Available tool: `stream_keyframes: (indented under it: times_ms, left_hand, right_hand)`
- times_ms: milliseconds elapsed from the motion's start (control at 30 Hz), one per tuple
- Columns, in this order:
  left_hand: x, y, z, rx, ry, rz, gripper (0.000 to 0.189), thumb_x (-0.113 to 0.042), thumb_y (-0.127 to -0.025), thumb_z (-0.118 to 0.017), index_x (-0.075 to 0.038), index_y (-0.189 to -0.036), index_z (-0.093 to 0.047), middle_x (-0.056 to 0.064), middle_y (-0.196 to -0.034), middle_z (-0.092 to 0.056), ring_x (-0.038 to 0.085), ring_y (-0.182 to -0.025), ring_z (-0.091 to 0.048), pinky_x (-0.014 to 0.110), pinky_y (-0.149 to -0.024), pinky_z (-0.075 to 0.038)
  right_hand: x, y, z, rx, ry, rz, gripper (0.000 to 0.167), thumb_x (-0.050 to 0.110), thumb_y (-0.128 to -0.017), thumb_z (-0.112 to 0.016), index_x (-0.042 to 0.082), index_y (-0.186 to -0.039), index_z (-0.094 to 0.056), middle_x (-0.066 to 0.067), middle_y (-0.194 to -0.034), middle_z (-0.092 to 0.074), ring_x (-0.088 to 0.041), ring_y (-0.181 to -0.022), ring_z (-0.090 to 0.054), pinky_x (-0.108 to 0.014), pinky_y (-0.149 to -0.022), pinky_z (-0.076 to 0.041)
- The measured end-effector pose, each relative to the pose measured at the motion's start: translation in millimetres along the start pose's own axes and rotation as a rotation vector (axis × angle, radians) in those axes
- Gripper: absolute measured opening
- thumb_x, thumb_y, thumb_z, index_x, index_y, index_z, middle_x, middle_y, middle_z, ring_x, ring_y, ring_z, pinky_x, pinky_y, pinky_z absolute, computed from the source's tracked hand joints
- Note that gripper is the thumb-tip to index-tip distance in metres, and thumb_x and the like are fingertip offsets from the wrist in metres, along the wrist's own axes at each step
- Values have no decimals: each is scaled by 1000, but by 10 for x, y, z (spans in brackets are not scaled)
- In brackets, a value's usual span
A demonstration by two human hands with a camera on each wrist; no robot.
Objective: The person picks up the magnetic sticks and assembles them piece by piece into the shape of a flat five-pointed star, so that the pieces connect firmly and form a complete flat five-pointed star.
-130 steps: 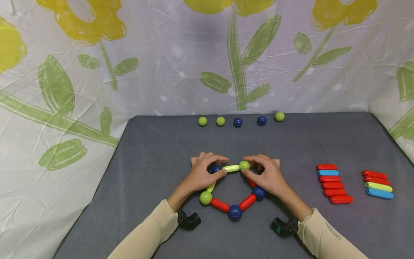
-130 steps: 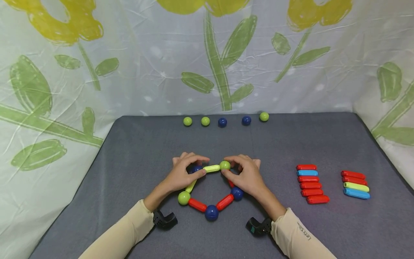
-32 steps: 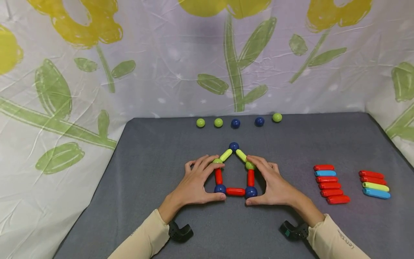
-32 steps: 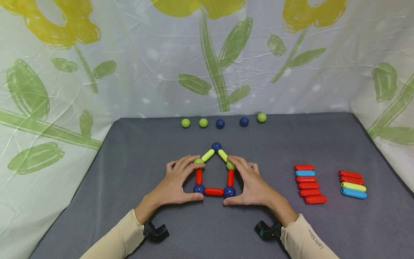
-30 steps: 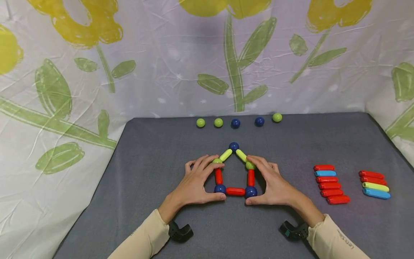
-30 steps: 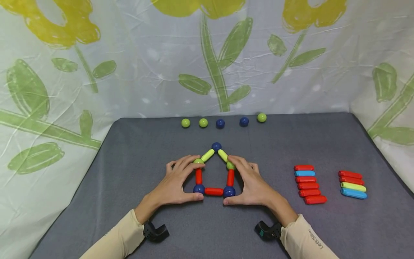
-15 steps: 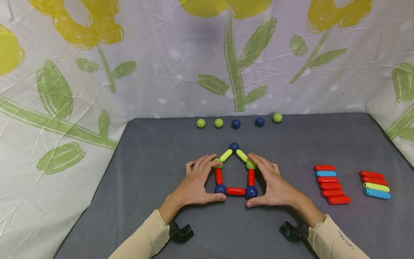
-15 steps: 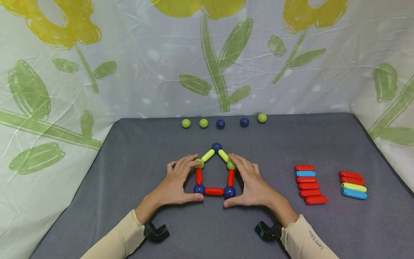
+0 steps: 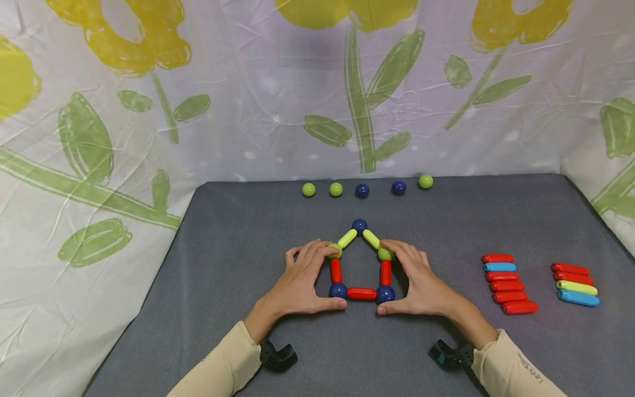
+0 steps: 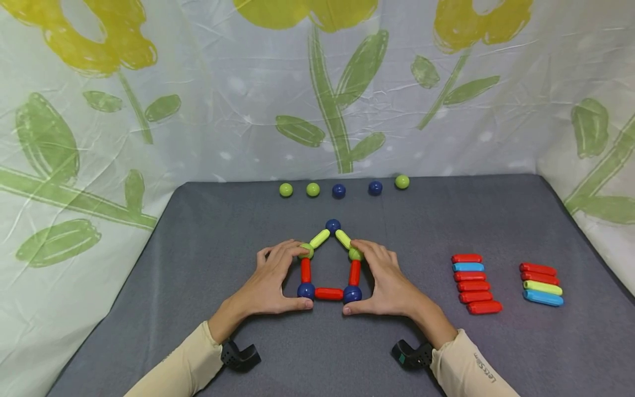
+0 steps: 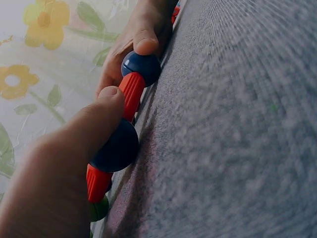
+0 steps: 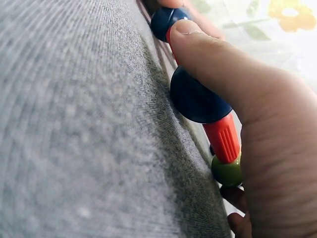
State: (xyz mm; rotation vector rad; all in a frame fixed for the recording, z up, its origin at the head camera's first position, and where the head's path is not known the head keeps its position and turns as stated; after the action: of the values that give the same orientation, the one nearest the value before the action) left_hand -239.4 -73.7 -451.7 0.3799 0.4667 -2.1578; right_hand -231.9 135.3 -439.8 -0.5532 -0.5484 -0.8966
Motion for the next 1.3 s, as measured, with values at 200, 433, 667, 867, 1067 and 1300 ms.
stream_keyframes:
  times_ms: [200, 433, 667, 867, 1067, 1300]
  left_hand:
    - [-8, -5, -1, 6, 15, -12, 107, -98, -72, -43, -28, -154, -36, 1, -169, -25, 31, -156, -22, 65, -112, -15]
    - [-7, -12, -7, 11, 9, -14, 105, -95, -74, -48, -28, -154, -36, 1, -168, -26, 30, -155, -23, 64, -112, -15]
    - [-8, -10, -16, 14, 12, -22, 104, -95, -75, -47, -28, -153, -36, 0, -169, -25, 29, -154, -26, 64, -112, -15]
    - [-17, -11, -18, 19, 10, -28, 101, -91, -76, -51, -28, -153, -37, -1, -169, -25, 29, -155, -25, 64, -112, -14]
    - [-26, -10, -20, 26, 9, -37, 97, -80, -76, -63, -29, -154, -36, -1, -170, -24, 29, -155, -26, 64, -113, -13]
    - [-34, -7, -22, 30, 7, -49, 103, -95, -75, -43, -31, -155, -34, -3, -171, -21, 29, -156, -25, 65, -113, -13]
  right_hand:
    - [5, -9, 3, 0, 5, 16, 126, 56, -59, -95, 12, -158, -30, -9, -160, -36, -31, -141, -36, -52, -105, -25]
    - [2, 1, -6, 6, 15, 26, 129, 56, -60, -94, 13, -160, -26, -10, -162, -33, -32, -142, -35, -52, -105, -26]
    - [3, 6, -6, 14, 8, 17, 130, 56, -61, -94, 12, -162, -24, -9, -163, -34, -31, -143, -37, -52, -107, -24]
    - [5, 9, -8, 19, 2, 12, 130, 56, -62, -93, 13, -162, -23, -8, -164, -34, -30, -142, -38, -53, -107, -23]
    - [4, 13, -10, 19, -3, 7, 131, 56, -61, -94, 15, -163, -22, -7, -163, -35, -29, -140, -39, -52, -105, -24]
    - [-11, 16, -20, 28, -9, -19, 131, 58, -61, -93, 20, -163, -21, -7, -160, -38, -30, -137, -37, -52, -102, -26]
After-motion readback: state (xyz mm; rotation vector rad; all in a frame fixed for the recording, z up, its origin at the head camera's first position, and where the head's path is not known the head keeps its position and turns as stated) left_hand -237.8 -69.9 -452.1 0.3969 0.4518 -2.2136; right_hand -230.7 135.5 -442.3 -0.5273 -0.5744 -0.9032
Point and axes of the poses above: each hand's wrist, its own y-axis away from the middle knuckle, its own z-axis out of the back of the hand, x = y × z, the point moved 9 cm from there along -y, towards the middle knuckle
